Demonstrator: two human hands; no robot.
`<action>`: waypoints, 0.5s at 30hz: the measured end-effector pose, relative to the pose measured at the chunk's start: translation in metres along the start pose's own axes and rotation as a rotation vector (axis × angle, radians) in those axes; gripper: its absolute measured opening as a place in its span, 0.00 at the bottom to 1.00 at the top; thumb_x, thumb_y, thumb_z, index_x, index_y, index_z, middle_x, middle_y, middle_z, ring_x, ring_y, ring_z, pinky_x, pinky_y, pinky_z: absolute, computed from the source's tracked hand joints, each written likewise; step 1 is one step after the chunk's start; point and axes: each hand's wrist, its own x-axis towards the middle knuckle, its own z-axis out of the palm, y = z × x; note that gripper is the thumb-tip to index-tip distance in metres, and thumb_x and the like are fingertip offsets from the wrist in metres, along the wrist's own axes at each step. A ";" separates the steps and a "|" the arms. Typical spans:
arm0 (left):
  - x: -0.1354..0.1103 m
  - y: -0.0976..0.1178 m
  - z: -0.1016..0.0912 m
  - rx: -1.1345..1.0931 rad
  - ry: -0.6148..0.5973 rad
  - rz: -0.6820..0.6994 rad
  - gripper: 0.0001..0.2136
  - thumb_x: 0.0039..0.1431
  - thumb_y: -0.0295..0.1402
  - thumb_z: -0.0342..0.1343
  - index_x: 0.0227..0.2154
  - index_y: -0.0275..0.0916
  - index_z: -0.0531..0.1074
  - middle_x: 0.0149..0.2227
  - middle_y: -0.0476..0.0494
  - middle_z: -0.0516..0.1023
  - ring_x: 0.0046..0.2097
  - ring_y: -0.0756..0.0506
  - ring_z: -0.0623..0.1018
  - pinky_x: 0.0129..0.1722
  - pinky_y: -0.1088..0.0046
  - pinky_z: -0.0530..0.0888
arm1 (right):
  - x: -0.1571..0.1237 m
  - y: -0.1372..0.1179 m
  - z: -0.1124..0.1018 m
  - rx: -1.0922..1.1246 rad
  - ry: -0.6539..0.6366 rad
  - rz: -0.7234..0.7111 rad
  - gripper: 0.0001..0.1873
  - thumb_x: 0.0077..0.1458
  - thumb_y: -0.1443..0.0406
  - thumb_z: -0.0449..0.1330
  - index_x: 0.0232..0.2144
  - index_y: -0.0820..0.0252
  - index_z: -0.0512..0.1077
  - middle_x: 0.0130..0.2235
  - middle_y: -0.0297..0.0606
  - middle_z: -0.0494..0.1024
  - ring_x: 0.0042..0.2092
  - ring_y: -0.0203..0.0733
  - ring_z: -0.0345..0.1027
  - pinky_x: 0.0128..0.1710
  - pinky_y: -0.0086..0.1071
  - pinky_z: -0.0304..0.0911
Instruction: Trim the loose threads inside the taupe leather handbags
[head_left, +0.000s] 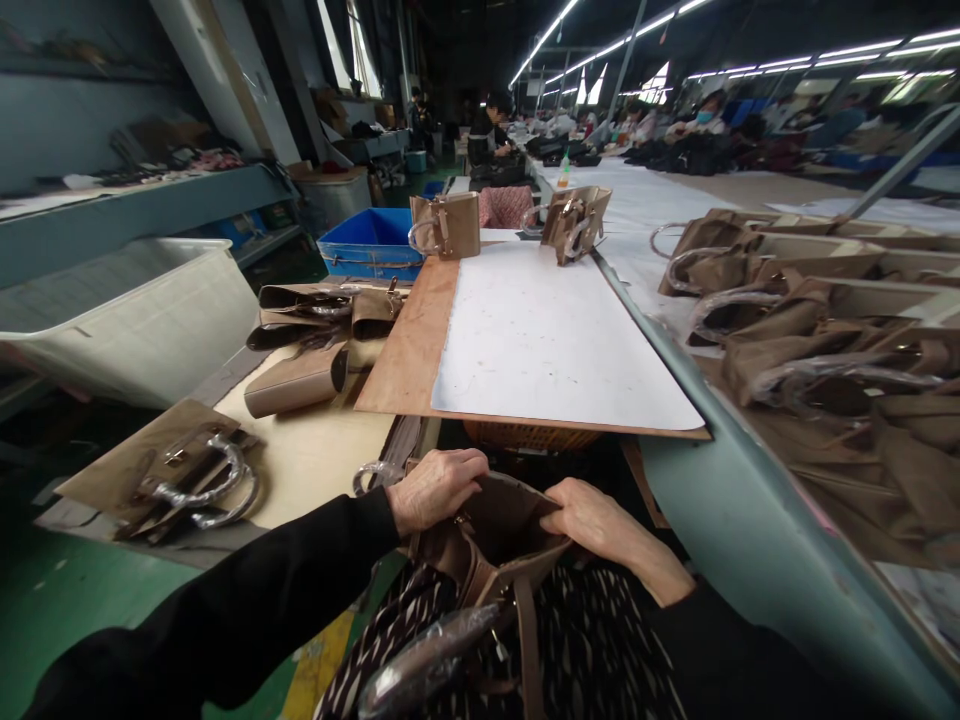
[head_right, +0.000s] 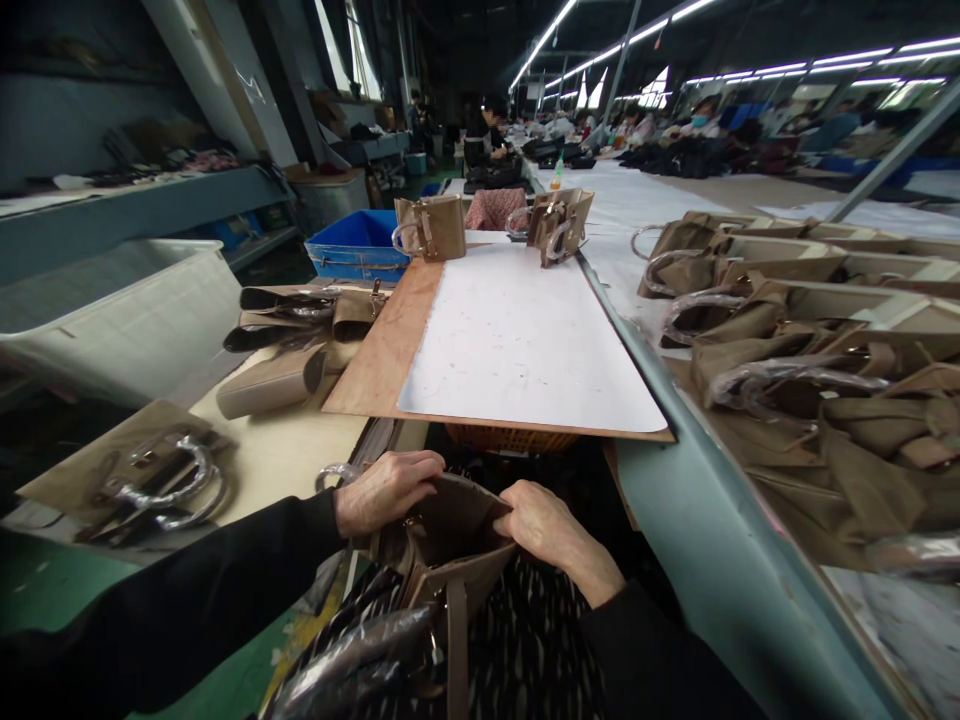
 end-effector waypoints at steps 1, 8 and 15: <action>0.001 0.000 0.000 -0.005 -0.007 -0.023 0.04 0.57 0.27 0.46 0.34 0.37 0.65 0.38 0.46 0.70 0.38 0.49 0.71 0.38 0.76 0.67 | 0.000 0.000 0.000 0.001 0.004 -0.003 0.07 0.40 0.65 0.53 0.22 0.62 0.71 0.22 0.33 0.71 0.23 0.34 0.62 0.22 0.26 0.48; 0.012 0.008 0.003 -0.061 -0.025 -0.069 0.06 0.54 0.25 0.47 0.35 0.38 0.67 0.36 0.48 0.71 0.37 0.49 0.71 0.37 0.77 0.66 | -0.005 -0.009 -0.003 0.014 0.003 0.009 0.07 0.39 0.66 0.53 0.21 0.62 0.71 0.23 0.35 0.71 0.24 0.36 0.63 0.24 0.27 0.50; 0.021 0.012 0.009 -0.090 -0.015 -0.109 0.03 0.52 0.25 0.48 0.27 0.36 0.65 0.31 0.49 0.69 0.31 0.51 0.69 0.32 0.77 0.64 | -0.009 -0.010 -0.005 0.017 0.005 0.026 0.07 0.39 0.65 0.53 0.21 0.62 0.70 0.23 0.35 0.71 0.25 0.37 0.64 0.24 0.27 0.50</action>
